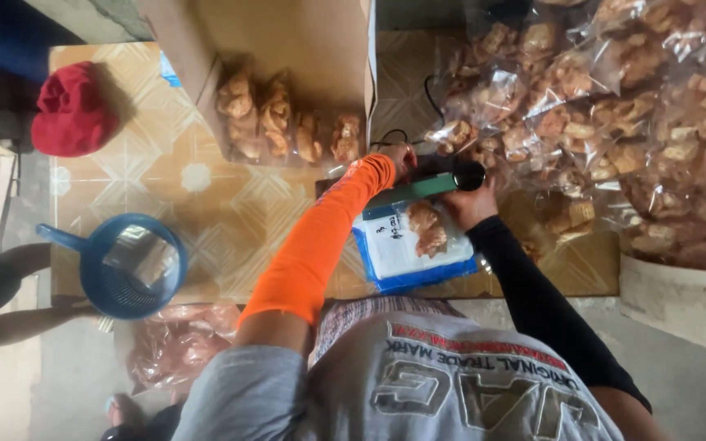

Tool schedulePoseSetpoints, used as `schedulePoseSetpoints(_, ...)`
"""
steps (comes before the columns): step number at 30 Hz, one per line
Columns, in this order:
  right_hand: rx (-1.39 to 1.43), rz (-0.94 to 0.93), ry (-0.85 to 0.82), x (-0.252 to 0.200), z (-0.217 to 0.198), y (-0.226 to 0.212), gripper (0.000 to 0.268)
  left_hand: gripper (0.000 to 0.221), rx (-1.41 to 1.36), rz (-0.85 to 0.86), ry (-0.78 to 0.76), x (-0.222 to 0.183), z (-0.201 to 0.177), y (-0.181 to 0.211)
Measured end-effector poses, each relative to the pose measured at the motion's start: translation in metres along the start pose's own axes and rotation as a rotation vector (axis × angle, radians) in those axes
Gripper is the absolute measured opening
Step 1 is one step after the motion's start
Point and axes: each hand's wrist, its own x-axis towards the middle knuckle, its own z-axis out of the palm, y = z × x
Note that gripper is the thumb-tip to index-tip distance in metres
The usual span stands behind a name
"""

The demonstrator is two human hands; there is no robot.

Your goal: Filling small plastic bags with snacks and sealing them using a manual heat sealer

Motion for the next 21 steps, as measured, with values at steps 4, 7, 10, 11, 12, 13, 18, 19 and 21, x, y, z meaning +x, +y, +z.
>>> schedulePoseSetpoints(4,0.339,0.315,0.114,0.047,-0.049,0.025,0.018,0.027,-0.068,-0.207,-0.015,-0.001,-0.003,0.017)
schedulePoseSetpoints(7,0.486,0.46,0.044,0.094,-0.066,0.002,0.021,0.023,-0.143,-0.269,-0.066,-0.009,0.001,0.02)
schedulePoseSetpoints(10,0.388,0.441,-0.309,0.077,-0.006,0.022,0.023,0.03,0.034,-0.204,-0.083,-0.022,-0.002,0.037)
schedulePoseSetpoints(11,0.284,0.408,-0.534,0.062,0.027,0.041,0.026,0.029,0.068,-0.194,-0.076,-0.026,-0.007,0.046)
schedulePoseSetpoints(12,0.283,0.406,-0.53,0.053,0.045,0.052,0.026,0.029,0.07,-0.192,-0.073,-0.03,-0.012,0.055)
schedulePoseSetpoints(13,0.167,0.509,-0.684,0.038,0.061,0.061,0.03,0.028,0.114,-0.183,-0.073,-0.037,-0.011,0.061)
schedulePoseSetpoints(18,-0.065,0.694,-0.941,0.028,0.065,0.057,0.04,0.03,0.248,-0.17,-0.078,-0.076,-0.015,0.088)
schedulePoseSetpoints(19,-0.043,0.623,-0.867,0.02,0.076,0.065,0.036,0.032,0.295,-0.159,-0.064,-0.085,-0.023,0.095)
schedulePoseSetpoints(21,-0.004,0.52,-0.765,0.02,0.086,0.074,0.034,0.035,0.355,-0.162,-0.008,-0.103,-0.043,0.113)
